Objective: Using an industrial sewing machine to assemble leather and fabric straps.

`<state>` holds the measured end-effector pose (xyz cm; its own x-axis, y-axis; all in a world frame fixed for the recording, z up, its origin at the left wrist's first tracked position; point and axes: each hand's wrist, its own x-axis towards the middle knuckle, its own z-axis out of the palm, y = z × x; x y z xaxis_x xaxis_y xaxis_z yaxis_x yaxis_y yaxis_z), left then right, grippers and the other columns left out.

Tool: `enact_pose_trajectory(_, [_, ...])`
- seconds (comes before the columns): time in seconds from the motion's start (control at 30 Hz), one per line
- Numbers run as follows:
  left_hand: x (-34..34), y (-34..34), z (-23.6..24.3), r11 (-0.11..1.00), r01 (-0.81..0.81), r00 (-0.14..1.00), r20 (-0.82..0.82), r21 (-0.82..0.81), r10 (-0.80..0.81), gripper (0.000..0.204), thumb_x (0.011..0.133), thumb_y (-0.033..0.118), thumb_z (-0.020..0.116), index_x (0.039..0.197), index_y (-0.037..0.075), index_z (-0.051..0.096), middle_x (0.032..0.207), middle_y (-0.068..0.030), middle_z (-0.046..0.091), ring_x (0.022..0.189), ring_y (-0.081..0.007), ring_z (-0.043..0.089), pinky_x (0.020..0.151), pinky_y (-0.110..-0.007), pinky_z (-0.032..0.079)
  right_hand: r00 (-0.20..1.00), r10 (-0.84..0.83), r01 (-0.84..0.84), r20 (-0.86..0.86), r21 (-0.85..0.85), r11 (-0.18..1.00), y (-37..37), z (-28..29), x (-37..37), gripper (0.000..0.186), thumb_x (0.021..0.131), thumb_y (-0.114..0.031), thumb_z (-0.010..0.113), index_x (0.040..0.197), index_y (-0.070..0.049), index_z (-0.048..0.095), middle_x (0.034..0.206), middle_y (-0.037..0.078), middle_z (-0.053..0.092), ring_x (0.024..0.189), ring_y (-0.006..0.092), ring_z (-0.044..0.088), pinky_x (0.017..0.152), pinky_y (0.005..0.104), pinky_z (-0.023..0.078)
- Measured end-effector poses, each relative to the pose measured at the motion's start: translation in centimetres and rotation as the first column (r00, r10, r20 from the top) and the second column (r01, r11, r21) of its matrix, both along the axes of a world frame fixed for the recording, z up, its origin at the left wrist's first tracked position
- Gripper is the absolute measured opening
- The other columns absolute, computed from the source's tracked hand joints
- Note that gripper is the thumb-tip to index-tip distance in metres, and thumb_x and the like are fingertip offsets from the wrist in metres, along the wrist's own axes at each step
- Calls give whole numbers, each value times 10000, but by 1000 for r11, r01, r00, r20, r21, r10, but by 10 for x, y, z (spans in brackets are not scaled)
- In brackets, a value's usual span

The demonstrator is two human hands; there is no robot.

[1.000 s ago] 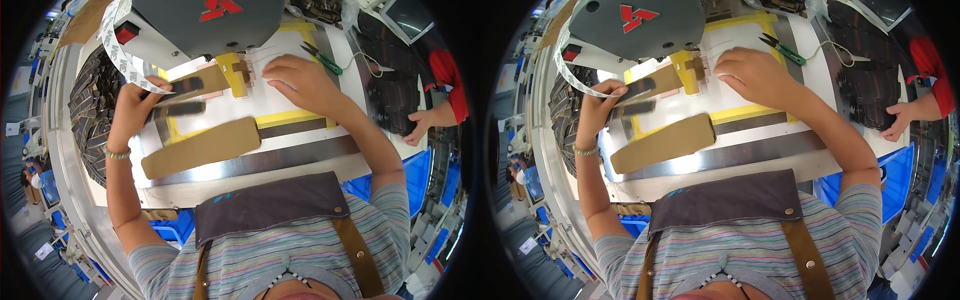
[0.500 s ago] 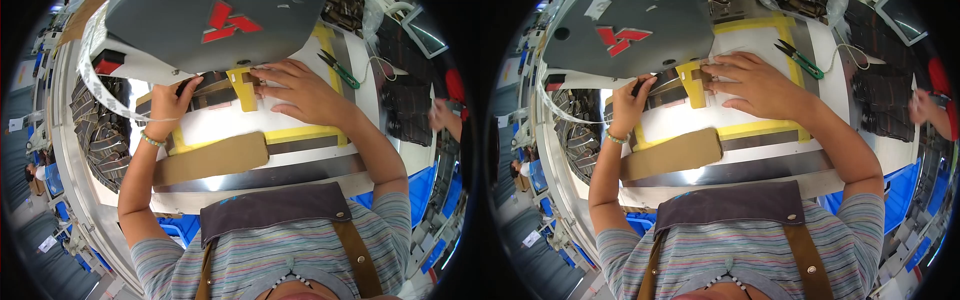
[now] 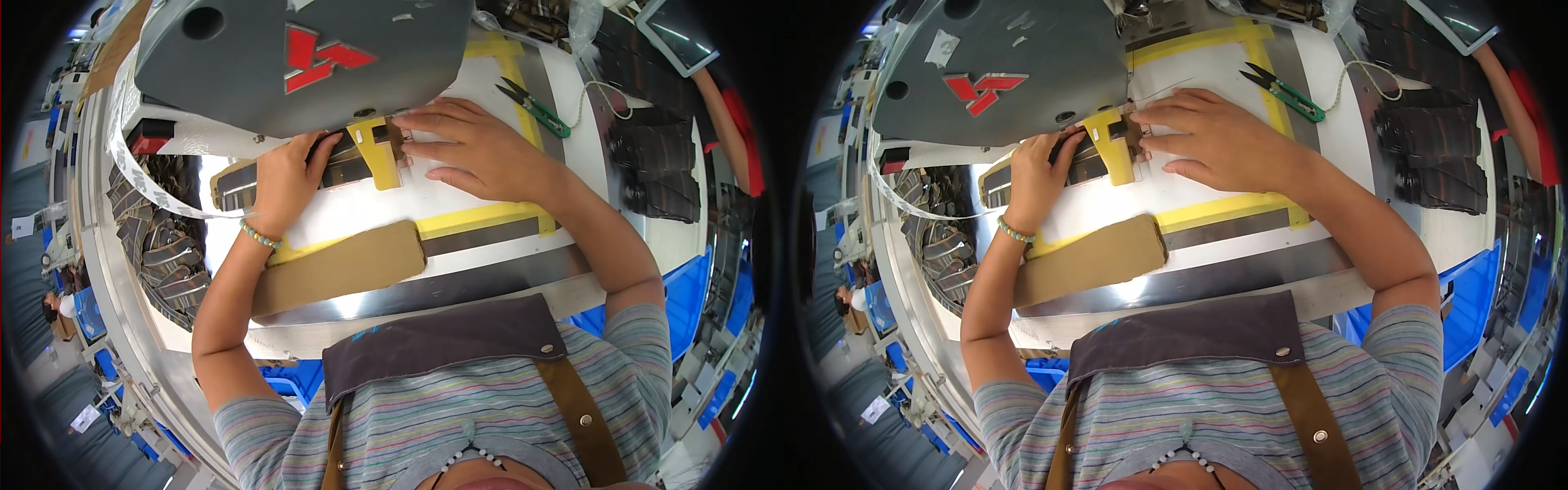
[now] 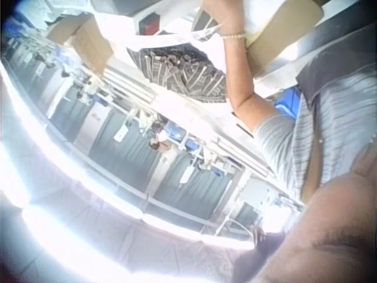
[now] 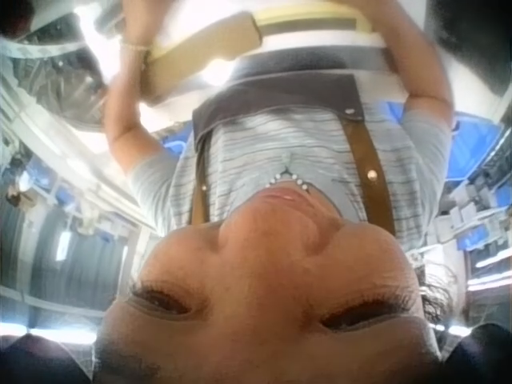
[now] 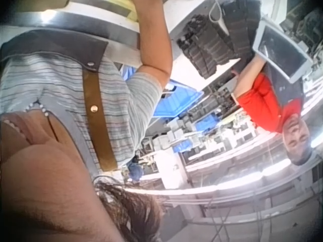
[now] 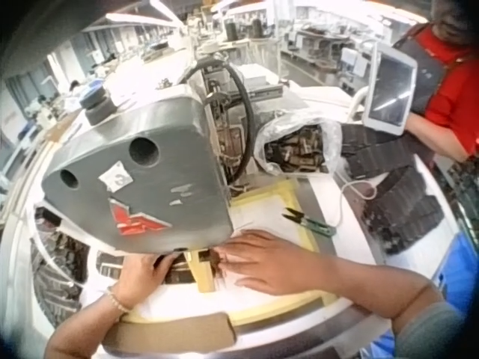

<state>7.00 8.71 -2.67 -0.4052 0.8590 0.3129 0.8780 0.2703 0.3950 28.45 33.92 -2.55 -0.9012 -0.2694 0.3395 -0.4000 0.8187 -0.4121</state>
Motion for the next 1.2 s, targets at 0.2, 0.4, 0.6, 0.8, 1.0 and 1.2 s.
enact_pose_trajectory(0.2, [-4,-14,-10,987,-89,996,6,-137,91,162,1036,160,732,1063,16,801,952,-215,770,852,-454,704,766,-510,536,993,114,-110,17,-169,980,0,-11,-5,511,906,-275,822,1383,-148,690,1610,91,564,1518,338,464,1263,577,325])
enact_pose_trajectory(0.4, [-13,-8,-10,992,-81,996,-34,-97,78,142,1048,104,709,1043,-35,737,1042,-251,754,970,-471,697,834,-543,516,997,59,-59,-50,-2,998,-4,-15,-9,523,955,-398,782,1399,-133,710,1641,126,547,1551,357,441,1295,584,291])
enact_pose_trajectory(0.6, [-40,-18,-15,998,-61,996,72,-1,61,143,1055,72,689,1105,-62,691,1013,-275,749,943,-509,699,808,-534,535,995,70,-67,-69,44,997,-1,-22,-6,518,986,-408,751,1421,-129,720,1638,144,552,1562,359,425,1308,574,277])
enact_pose_trajectory(0.8, [-54,-9,-44,980,-73,996,41,-183,82,178,1043,100,696,1056,-77,695,1023,-288,747,952,-525,696,816,-573,542,997,74,-74,-29,-13,997,-1,-22,-3,503,1011,-395,736,1439,-131,712,1660,146,531,1581,368,397,1319,580,262])
enact_pose_trajectory(1.0, [-19,-4,-32,1000,6,979,-203,1,-6,140,1009,96,727,1047,-36,696,985,-236,704,884,-479,657,777,-582,497,997,69,-70,-43,-17,997,1,-23,-3,501,992,-383,756,1419,-123,723,1644,146,549,1575,368,409,1317,577,269])
enact_pose_trajectory(1.2, [28,-26,20,989,63,961,-261,-133,-97,415,987,100,702,1355,-83,652,1324,-288,677,1256,-508,620,1057,-590,492,993,66,-72,-100,-52,996,-2,-17,-4,476,958,-388,773,1365,-141,751,1617,149,584,1545,377,456,1288,587,297])
